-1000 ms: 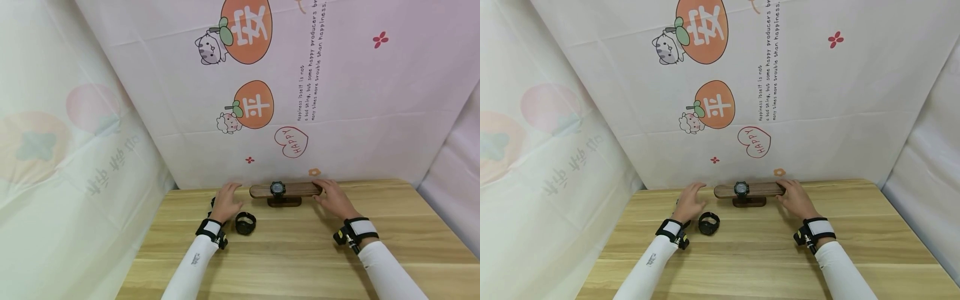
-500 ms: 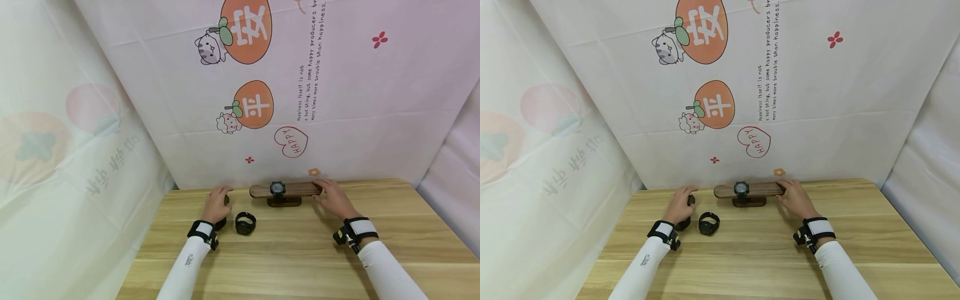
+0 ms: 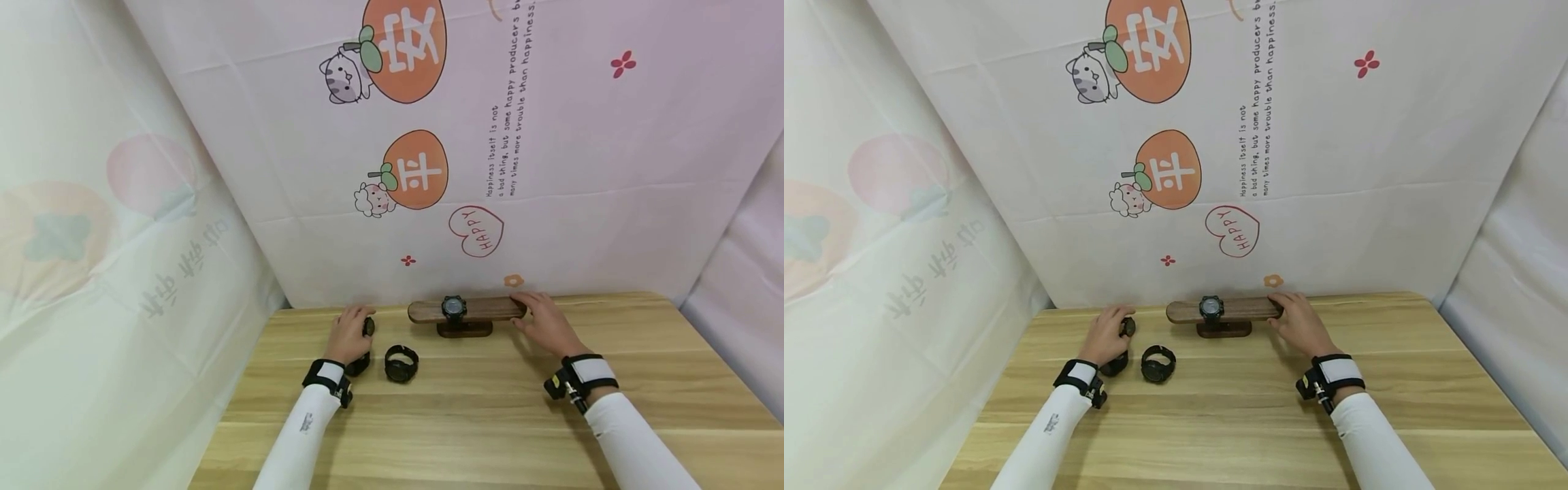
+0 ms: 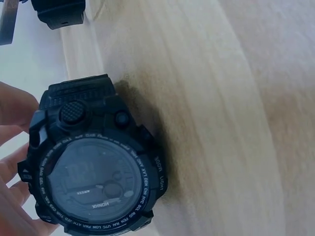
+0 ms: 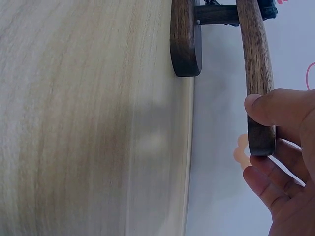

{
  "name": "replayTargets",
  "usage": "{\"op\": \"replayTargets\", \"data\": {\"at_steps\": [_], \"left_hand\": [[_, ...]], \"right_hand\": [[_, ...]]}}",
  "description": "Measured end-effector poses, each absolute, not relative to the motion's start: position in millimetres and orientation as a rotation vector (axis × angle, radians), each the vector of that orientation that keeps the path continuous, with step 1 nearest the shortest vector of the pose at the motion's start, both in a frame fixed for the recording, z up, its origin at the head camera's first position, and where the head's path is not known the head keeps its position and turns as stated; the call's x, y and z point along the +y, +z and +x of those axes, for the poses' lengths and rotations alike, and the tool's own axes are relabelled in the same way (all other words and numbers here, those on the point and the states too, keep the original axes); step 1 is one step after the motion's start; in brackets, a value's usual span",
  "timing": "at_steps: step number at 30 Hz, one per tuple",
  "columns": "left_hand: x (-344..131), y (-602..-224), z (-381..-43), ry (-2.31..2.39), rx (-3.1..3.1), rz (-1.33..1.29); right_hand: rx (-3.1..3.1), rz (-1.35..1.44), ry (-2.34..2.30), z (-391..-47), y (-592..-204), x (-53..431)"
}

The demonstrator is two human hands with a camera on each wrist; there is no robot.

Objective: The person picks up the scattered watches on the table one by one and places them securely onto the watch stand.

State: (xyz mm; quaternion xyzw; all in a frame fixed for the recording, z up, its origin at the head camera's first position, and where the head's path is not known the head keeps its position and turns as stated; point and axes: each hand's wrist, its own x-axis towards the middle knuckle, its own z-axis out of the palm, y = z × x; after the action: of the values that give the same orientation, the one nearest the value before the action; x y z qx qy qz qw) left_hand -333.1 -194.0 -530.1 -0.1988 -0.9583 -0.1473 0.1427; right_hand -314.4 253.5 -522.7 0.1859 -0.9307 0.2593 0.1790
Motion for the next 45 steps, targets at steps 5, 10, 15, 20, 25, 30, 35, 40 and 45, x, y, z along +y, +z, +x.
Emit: {"op": "replayTargets", "data": {"at_steps": [5,10,15,20,25,30,35,40,45], "left_hand": [[-192.2,-532.2,-336.1,-0.389,-2.813,-0.563],[-191.9,-534.2,-337.7,-0.383,-2.835,-0.564],[-192.1,-535.8,-338.2,-0.394,-2.833,-0.561],[-192.3,-536.2,-337.8,-0.433,-2.856,-0.53],[-193.0,-534.7,-336.9,-0.457,-2.907,-0.504],[-193.6,-534.3,-336.8,-0.483,-2.934,-0.484],[-192.7,-533.4,-335.2,-0.493,-2.945,-0.468],[-192.0,-535.9,-334.2,-0.485,-2.96,-0.458],[-191.6,-537.5,-334.1,-0.495,-2.947,-0.452]], "right_hand": [[-2.63,0.52,0.735,-314.4,-523.2,255.1],[-2.645,0.517,0.734,-313.2,-521.9,254.2],[-2.644,0.518,0.741,-312.9,-520.1,252.6],[-2.641,0.52,0.734,-312.5,-520.3,252.3],[-2.639,0.522,0.732,-313.8,-521.1,252.3],[-2.631,0.514,0.74,-314.1,-519.7,251.6],[-2.631,0.506,0.735,-312.8,-518.9,251.3],[-2.647,0.507,0.736,-311.2,-518.2,251.0],[-2.668,0.495,0.736,-310.7,-518.0,251.4]]}}
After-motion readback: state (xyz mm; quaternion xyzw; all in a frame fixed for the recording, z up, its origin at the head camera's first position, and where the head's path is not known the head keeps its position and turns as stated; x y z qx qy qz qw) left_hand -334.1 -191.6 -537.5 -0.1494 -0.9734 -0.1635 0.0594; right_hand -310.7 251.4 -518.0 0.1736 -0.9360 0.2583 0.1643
